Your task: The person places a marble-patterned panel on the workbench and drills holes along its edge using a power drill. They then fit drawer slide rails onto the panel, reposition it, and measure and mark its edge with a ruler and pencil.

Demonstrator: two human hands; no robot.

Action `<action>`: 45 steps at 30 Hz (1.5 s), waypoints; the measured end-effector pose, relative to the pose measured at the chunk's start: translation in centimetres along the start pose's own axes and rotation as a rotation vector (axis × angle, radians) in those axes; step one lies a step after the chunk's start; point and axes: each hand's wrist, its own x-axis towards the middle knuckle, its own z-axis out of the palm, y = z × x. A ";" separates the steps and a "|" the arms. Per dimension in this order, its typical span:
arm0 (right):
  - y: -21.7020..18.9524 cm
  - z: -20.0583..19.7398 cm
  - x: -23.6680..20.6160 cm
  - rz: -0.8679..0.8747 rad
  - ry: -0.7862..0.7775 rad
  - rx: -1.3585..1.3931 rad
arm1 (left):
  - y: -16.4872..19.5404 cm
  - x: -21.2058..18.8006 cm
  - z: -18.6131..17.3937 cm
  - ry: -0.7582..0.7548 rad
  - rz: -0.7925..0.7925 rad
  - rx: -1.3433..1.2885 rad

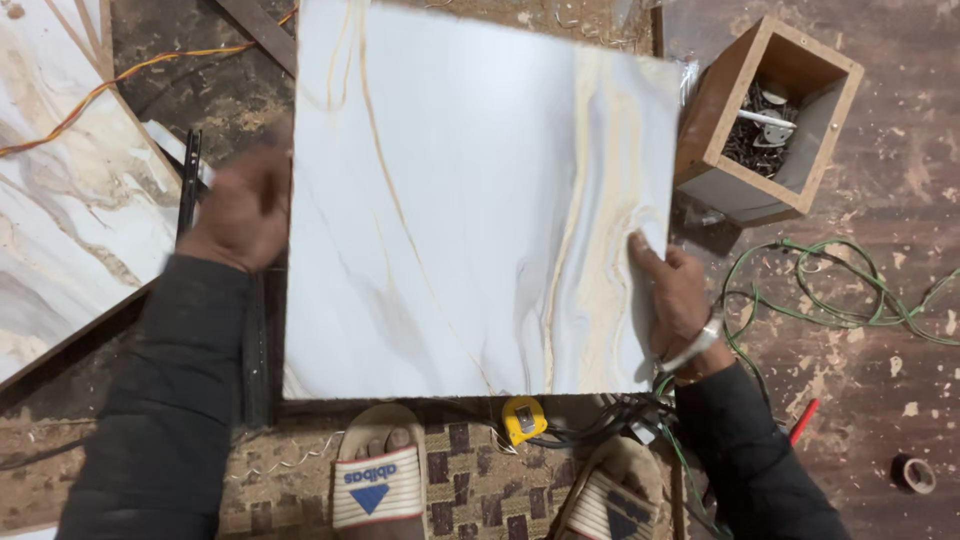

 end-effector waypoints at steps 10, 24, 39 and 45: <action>-2.9 2.9 -5.4 -0.438 0.181 -0.128 | -9.1 -8.9 3.7 0.321 -0.036 -0.337; 15.2 7.5 -10.8 0.053 -0.140 -0.312 | -12.5 -2.6 0.0 0.267 -0.214 0.072; 11.0 0.3 -8.6 -0.121 -0.333 -0.473 | -8.2 -4.8 3.2 0.486 0.480 1.224; 8.2 -1.3 -9.3 -0.150 -0.160 -0.574 | -15.8 -8.0 5.1 -0.019 0.191 1.826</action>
